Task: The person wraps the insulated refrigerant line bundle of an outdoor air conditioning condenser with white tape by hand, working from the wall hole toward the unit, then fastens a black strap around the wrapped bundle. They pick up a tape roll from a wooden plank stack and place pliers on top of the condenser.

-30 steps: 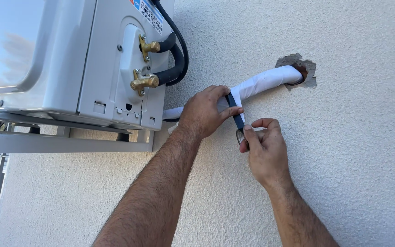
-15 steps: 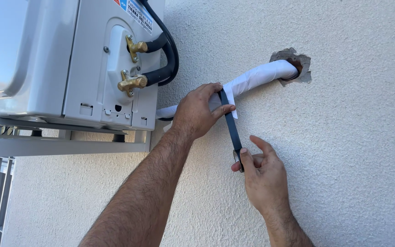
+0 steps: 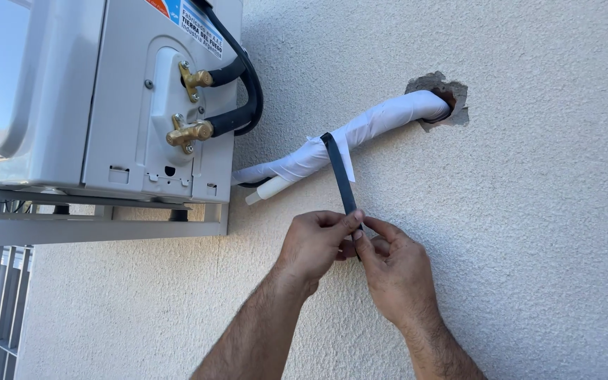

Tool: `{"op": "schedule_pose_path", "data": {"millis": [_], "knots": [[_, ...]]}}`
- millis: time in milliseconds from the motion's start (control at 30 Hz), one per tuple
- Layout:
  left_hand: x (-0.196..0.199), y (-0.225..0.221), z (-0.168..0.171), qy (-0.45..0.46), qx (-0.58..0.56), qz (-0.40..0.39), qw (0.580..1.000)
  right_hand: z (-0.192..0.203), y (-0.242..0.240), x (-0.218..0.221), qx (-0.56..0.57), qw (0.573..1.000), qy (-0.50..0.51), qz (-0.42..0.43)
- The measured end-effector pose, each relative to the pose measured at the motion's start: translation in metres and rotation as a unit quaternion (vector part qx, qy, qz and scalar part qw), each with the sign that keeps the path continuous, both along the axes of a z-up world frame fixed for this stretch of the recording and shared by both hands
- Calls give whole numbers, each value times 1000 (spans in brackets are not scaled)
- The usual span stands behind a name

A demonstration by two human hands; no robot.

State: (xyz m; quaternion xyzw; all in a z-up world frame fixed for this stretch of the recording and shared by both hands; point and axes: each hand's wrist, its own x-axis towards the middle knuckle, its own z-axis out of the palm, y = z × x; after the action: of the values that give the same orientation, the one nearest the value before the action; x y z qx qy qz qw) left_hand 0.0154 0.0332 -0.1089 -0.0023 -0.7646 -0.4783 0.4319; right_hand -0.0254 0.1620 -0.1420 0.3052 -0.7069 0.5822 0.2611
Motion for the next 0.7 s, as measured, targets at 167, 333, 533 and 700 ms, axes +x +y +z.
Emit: {"op": "schedule_pose_path", "data": {"millis": [167, 333, 533, 700], "knots": [[-27, -10, -5, 51, 67, -188, 979, -3, 0, 4, 68, 996, 55, -6], [-34, -14, -8, 41, 60, -151, 986, -8, -1, -11, 1, 996, -13, 86], [-25, -11, -14, 29, 60, -167, 984, 0, 3, 13, 74, 994, -83, -23], [-22, -8, -16, -21, 86, -177, 980, -3, 0, 4, 89, 993, -74, -9]]}}
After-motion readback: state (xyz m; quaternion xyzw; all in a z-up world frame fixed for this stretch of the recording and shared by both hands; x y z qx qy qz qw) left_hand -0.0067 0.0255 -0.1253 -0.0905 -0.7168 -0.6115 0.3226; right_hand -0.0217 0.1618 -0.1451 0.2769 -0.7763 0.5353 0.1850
